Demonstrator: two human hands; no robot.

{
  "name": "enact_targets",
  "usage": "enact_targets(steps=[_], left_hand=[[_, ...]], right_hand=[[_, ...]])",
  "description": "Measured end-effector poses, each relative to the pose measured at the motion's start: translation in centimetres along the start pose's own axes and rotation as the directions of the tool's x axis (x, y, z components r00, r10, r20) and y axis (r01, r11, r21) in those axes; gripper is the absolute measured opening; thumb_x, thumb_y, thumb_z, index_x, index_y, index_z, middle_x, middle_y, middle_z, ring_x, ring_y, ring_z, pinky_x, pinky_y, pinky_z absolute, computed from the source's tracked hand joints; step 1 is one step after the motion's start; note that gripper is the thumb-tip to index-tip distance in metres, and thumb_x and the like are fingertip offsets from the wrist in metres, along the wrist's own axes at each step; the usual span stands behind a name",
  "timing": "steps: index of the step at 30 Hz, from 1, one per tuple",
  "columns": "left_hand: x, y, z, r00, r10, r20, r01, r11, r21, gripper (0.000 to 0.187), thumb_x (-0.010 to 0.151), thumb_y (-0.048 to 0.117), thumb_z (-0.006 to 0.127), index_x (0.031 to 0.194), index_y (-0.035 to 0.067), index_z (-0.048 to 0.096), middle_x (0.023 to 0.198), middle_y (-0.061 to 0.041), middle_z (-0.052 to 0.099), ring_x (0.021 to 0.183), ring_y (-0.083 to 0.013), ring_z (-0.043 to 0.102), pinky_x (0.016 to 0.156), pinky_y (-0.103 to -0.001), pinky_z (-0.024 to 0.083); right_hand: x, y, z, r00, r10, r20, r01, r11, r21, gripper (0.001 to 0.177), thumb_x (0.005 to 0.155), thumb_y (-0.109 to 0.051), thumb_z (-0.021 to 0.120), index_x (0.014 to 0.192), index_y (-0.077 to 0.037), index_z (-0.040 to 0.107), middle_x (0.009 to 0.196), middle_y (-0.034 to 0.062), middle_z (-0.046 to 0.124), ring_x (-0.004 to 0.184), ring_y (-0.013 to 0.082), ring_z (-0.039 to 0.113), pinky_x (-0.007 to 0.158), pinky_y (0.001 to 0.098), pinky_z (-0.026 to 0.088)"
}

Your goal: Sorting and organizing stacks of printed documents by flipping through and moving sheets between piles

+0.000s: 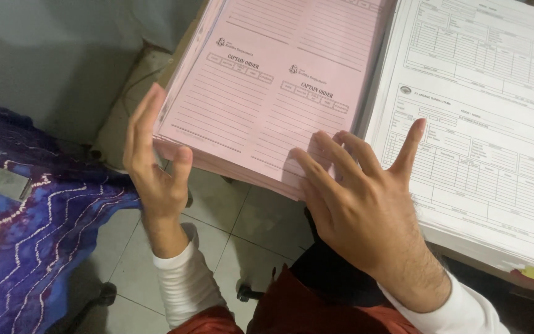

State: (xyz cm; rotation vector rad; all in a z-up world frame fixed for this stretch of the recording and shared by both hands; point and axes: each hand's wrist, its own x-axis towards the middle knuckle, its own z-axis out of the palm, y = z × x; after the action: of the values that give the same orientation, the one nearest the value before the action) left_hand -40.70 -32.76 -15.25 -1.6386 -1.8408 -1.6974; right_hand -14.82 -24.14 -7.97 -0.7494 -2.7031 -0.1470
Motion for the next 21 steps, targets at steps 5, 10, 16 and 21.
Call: enact_targets(steps=[5,10,16,21], left_hand=[[0.4,0.5,0.0,1.000,-0.015,0.024,0.012,0.994,0.104,0.037,0.103,0.031,0.061,0.123,0.001,0.069,0.143,-0.023,0.058,0.133,-0.0376,0.060,0.114,-0.052,0.051],[0.5,0.4,0.0,1.000,0.014,0.016,-0.016,0.997,0.079,0.035,0.102,0.026,0.064,0.121,-0.004,0.067,0.140,-0.028,0.061,0.130,-0.0409,0.062,0.112,-0.051,0.050],[0.7,0.6,0.1,0.999,0.044,0.024,-0.046,0.993,0.104,0.037,0.102,0.027,0.061,0.122,-0.004,0.066,0.136,-0.029,0.062,0.128,-0.0430,0.063,0.111,-0.052,0.050],[0.9,1.1,-0.2,0.996,0.058,0.065,-0.064,0.994,0.094,0.035,0.105,0.023,0.059,0.122,-0.006,0.067,0.137,-0.031,0.062,0.130,-0.0434,0.061,0.112,-0.051,0.048]], right_hand=[[0.0,0.1,0.0,0.999,-0.012,0.032,0.011,1.000,0.017,0.058,0.092,-0.054,0.068,0.140,-0.021,0.061,0.140,0.0120,0.065,0.126,0.0350,0.062,0.109,0.0874,0.007],[0.3,-0.1,0.1,0.999,0.018,-0.031,-0.016,0.999,0.038,0.036,0.098,-0.030,0.069,0.132,-0.020,0.064,0.134,0.0098,0.068,0.123,0.0337,0.064,0.106,0.0899,0.009],[-0.6,0.1,0.1,1.000,0.020,-0.022,-0.018,0.997,0.071,0.055,0.102,-0.041,0.067,0.149,-0.015,0.054,0.150,0.0225,0.060,0.138,0.0437,0.057,0.109,0.0855,-0.001],[-6.1,2.5,-4.5,0.976,0.140,-0.167,-0.113,0.980,0.165,0.056,0.101,-0.039,0.082,0.146,-0.022,0.052,0.157,0.0140,0.055,0.149,0.0361,0.051,0.120,0.0790,-0.006]])
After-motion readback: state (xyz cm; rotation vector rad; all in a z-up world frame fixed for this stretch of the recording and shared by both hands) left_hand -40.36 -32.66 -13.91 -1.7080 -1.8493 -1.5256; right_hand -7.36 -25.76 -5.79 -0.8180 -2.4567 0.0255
